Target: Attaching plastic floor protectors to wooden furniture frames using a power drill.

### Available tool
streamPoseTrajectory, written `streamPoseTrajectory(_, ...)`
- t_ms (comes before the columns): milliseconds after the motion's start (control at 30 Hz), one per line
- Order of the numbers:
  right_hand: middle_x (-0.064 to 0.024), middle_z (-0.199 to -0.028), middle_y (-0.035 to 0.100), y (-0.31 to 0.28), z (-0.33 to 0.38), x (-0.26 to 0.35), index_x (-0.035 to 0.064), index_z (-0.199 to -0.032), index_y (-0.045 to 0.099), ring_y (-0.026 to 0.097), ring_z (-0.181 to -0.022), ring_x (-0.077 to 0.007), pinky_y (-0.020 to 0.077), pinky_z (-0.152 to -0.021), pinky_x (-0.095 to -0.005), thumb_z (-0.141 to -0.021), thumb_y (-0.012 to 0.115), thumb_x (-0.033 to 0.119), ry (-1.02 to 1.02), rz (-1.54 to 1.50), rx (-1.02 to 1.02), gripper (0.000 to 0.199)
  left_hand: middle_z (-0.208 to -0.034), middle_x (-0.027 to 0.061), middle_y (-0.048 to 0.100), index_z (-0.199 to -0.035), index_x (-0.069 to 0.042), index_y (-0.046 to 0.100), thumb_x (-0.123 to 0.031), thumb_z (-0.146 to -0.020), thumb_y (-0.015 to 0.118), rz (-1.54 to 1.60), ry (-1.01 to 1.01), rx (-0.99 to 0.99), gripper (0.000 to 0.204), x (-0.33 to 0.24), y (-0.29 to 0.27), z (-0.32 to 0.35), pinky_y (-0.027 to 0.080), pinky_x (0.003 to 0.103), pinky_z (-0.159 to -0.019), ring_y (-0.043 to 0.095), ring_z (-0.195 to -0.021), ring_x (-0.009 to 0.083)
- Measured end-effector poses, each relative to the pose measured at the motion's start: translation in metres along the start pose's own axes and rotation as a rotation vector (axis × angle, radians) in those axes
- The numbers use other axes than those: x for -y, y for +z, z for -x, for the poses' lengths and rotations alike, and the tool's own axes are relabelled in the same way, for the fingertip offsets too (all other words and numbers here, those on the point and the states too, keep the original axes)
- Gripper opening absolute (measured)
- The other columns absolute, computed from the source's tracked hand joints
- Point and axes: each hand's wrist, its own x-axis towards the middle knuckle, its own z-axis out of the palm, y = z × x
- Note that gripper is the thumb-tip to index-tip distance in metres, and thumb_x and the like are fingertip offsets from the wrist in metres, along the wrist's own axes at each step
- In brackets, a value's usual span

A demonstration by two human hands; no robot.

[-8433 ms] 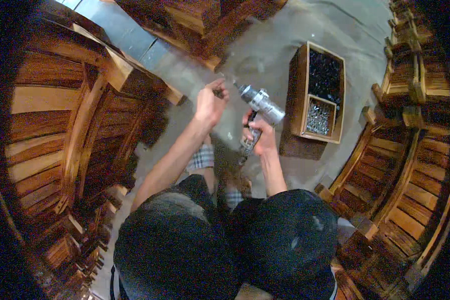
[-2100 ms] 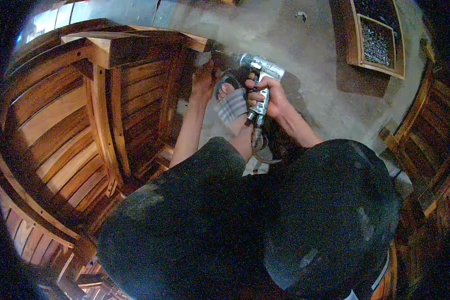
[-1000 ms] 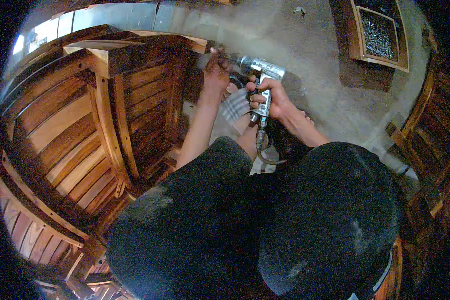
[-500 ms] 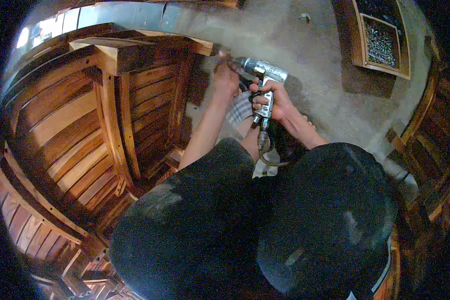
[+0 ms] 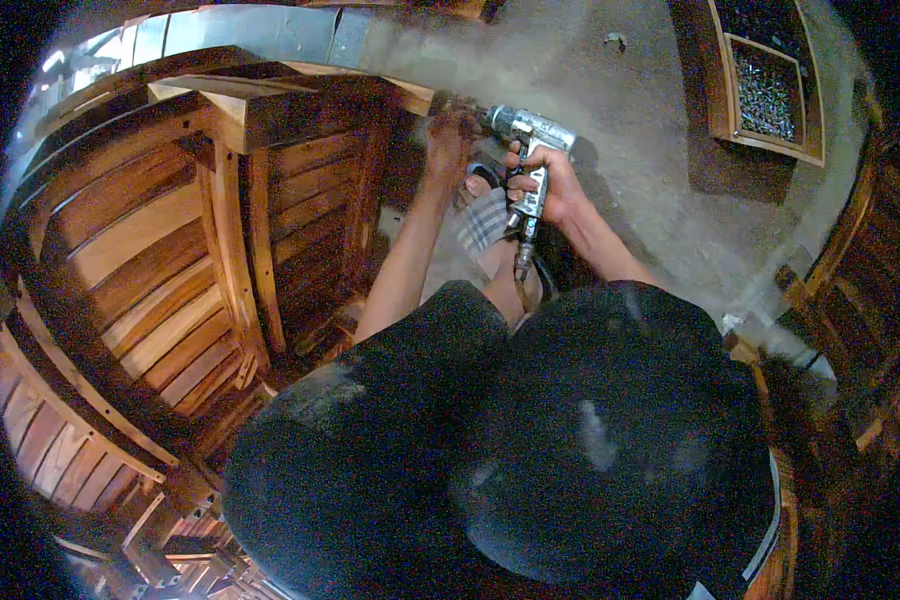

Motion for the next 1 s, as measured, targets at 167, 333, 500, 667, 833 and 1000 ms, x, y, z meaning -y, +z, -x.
streamPoseTrajectory(167, -0.003, -0.081, 0.056, -0.013, -0.002, 0.0, 0.0077, -0.097, 0.052, 0.04, -0.044, -0.0106, 0.0435, -0.052, -0.0349, -0.072, 0.047, 0.006, -0.025, -0.007, -0.066, 0.025, -0.093, 0.0063, 0.061, -0.102, -0.008, 0.057, -0.028, -0.09, 0.057, -0.588, 0.141, 0.153, 0.023, 0.0, -0.01, 0.001, 0.05, 0.034, -0.075, 0.058, -0.083, 0.0188)
streamPoseTrajectory(333, -0.0036, -0.081, 0.055, -0.006, -0.002, 0.001, 0.0076, -0.096, 0.05, 0.041, -0.045, -0.011, 0.0432, -0.049, -0.0344, -0.072, 0.047, 0.006, -0.004, 0.003, -0.106, 0.024, -0.093, 0.0077, 0.06, -0.103, -0.007, 0.057, -0.021, -0.09, 0.054, -0.614, 0.247, 0.31, 0.019, 0.004, -0.032, 0.004, 0.049, 0.035, -0.078, 0.058, -0.085, 0.0207)
streamPoseTrajectory(500, -0.0031, -0.081, 0.055, -0.008, -0.003, 0.005, 0.0079, -0.096, 0.05, 0.041, -0.045, -0.0105, 0.0434, -0.048, -0.0329, -0.071, 0.047, 0.006, 0.021, -0.045, -0.074, 0.025, -0.096, 0.0109, 0.059, -0.103, -0.003, 0.055, -0.024, -0.091, 0.047, -1.035, 0.378, 0.224, 0.025, -0.005, -0.017, 0.004, 0.048, 0.035, -0.078, 0.057, -0.087, 0.0252)
streamPoseTrajectory(667, -0.0029, -0.082, 0.055, -0.012, -0.003, 0.006, 0.0083, -0.095, 0.05, 0.041, -0.045, -0.0096, 0.0441, -0.049, -0.0328, -0.071, 0.047, 0.005, 0.009, -0.021, -0.079, 0.025, -0.095, 0.0121, 0.059, -0.104, -0.004, 0.055, -0.021, -0.087, 0.05, -0.52, 0.063, 0.169, 0.025, -0.003, -0.011, 0.005, 0.048, 0.036, -0.078, 0.056, -0.088, 0.0266)
streamPoseTrajectory(833, -0.0032, -0.082, 0.056, -0.008, -0.002, -0.001, 0.008, -0.095, 0.05, 0.042, -0.044, -0.0097, 0.0449, -0.049, -0.0335, -0.072, 0.048, 0.006, 0.037, -0.081, -0.026, 0.024, -0.095, 0.0111, 0.06, -0.099, -0.003, 0.057, -0.018, -0.088, 0.049, -1.201, 0.256, 0.243, 0.021, -0.009, -0.023, 0.006, 0.047, 0.034, -0.077, 0.056, -0.088, 0.0263)
streamPoseTrajectory(1000, -0.0037, -0.083, 0.055, -0.011, -0.001, 0.001, 0.0078, -0.095, 0.05, 0.041, -0.044, -0.0096, 0.0452, -0.049, -0.0332, -0.072, 0.048, 0.006, 0.006, -0.047, -0.074, 0.023, -0.095, 0.0103, 0.059, -0.098, -0.003, 0.058, -0.013, -0.087, 0.05, -0.76, 0.09, 0.18, 0.016, -0.014, -0.006, 0.006, 0.048, 0.034, -0.077, 0.056, -0.088, 0.024)
